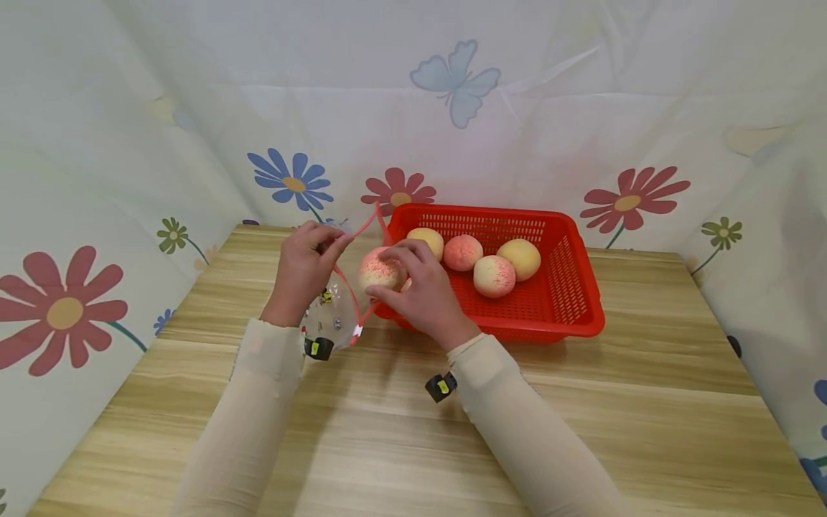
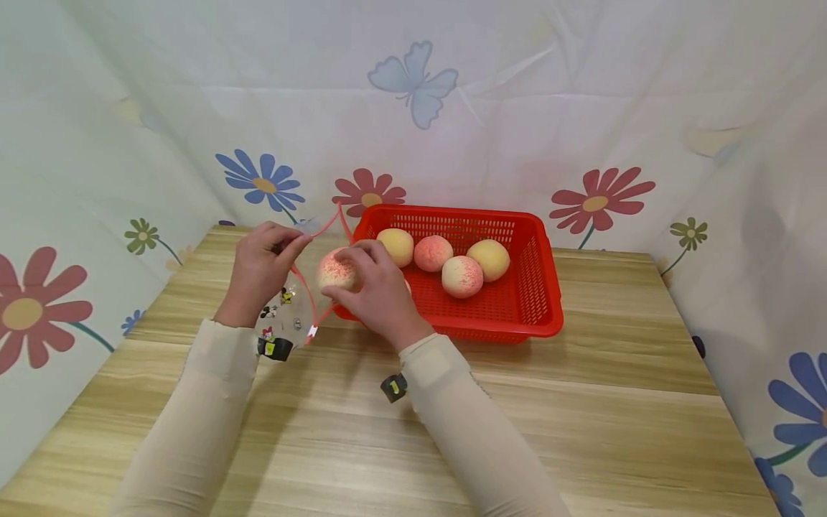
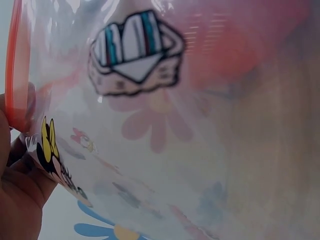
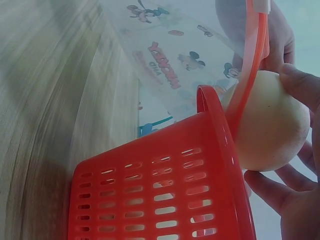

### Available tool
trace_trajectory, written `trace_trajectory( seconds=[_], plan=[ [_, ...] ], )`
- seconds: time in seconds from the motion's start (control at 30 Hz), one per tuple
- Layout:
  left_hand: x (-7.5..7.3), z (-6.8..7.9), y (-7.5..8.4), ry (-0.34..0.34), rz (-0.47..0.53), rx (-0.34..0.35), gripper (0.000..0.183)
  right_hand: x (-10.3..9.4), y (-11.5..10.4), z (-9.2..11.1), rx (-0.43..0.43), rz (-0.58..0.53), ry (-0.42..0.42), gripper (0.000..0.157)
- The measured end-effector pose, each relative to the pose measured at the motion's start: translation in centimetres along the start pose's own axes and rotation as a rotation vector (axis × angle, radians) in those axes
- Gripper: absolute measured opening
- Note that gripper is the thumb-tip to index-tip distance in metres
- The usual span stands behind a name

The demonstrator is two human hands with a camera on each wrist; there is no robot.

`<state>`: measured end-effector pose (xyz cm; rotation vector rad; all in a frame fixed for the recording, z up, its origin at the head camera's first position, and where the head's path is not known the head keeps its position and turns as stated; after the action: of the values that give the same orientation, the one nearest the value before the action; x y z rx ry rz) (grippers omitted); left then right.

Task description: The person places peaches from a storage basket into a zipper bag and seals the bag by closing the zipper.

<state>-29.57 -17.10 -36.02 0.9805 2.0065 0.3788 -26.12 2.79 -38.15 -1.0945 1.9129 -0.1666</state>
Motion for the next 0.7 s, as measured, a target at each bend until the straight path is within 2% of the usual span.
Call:
trace_trajectory(
  seconds=[0.27,0.53,0.7],
  plan=[
    [-0.08,-0.06,0.09,-0.008,0.004,-0.009,0.022,0.15,-0.23,-0.05,-0.006,0.015,-0.025,0.050],
    [-0.24,-0.09,0.35,-0.004,0.001,0.003,0.023,-0.01,-0.35,-0.08,-0.031,0.040,-0.005,0.048],
    [-0.42,-0.05,0.31,0.001,0.002,-0.002,0.023,-0.14,-0.41,-0.01,-0.014,0.049,-0.012,0.047]
  ],
)
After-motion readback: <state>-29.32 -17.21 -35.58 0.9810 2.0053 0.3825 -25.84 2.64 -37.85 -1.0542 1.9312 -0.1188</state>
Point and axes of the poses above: each hand's wrist, its own z-axis away from the middle knuckle, its own x-axis out of the palm, y = z × x, the point moved 2 cm from there along -z, towards the middle knuckle, and after that the axes turned 7 degrees about z, right-handed, at the moved point
